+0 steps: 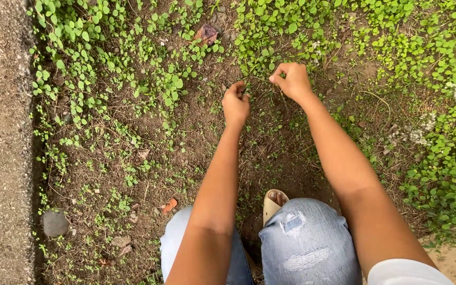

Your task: Pulling weeds and clover from a garden bed by hand

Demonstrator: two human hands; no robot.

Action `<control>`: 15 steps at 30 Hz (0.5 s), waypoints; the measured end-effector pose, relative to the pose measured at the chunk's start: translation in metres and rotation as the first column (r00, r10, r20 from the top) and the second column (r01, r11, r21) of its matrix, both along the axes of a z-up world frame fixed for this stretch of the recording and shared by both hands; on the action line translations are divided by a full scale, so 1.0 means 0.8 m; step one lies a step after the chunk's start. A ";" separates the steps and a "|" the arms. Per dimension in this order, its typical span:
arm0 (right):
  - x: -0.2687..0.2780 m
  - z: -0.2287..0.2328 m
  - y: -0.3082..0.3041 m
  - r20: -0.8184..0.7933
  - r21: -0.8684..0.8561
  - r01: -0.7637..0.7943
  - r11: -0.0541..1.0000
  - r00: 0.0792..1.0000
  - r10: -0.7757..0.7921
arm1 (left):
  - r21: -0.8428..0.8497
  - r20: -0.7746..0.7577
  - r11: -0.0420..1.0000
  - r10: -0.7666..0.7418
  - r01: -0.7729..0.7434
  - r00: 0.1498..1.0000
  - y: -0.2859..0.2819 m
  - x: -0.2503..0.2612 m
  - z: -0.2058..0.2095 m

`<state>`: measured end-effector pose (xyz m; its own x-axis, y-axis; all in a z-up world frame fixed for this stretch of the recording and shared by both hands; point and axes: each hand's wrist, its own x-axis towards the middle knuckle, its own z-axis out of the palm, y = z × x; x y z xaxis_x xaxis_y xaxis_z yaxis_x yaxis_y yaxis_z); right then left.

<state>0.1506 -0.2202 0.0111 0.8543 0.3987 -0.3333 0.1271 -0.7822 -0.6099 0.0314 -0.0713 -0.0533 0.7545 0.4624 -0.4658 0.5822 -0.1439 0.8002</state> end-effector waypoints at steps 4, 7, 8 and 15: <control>-0.016 0.026 -0.007 -0.093 0.128 0.098 0.987 0.992 -0.087 | 0.007 -0.001 1.000 0.011 -0.011 1.000 -0.001 0.002 -0.008; -0.031 -0.005 -0.001 -0.012 -0.070 0.011 0.997 1.000 -0.012 | 0.007 -0.011 1.000 0.005 -0.005 1.000 -0.003 0.002 -0.020; -0.038 -0.003 0.007 -0.046 -0.229 -0.083 0.970 0.996 0.074 | 0.001 -0.007 1.000 0.000 0.000 1.000 -0.005 0.002 -0.022; -0.049 -0.119 -0.014 0.122 -0.520 -0.360 0.774 0.866 0.484 | -0.026 -0.020 1.000 -0.002 0.002 1.000 -0.002 0.001 -0.020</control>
<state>0.1118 -0.2318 -0.0839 0.7121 0.5869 -0.3852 0.6028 -0.7924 -0.0931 0.0319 -0.0731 -0.0696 0.7457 0.4482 -0.4930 0.5981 -0.1241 0.7918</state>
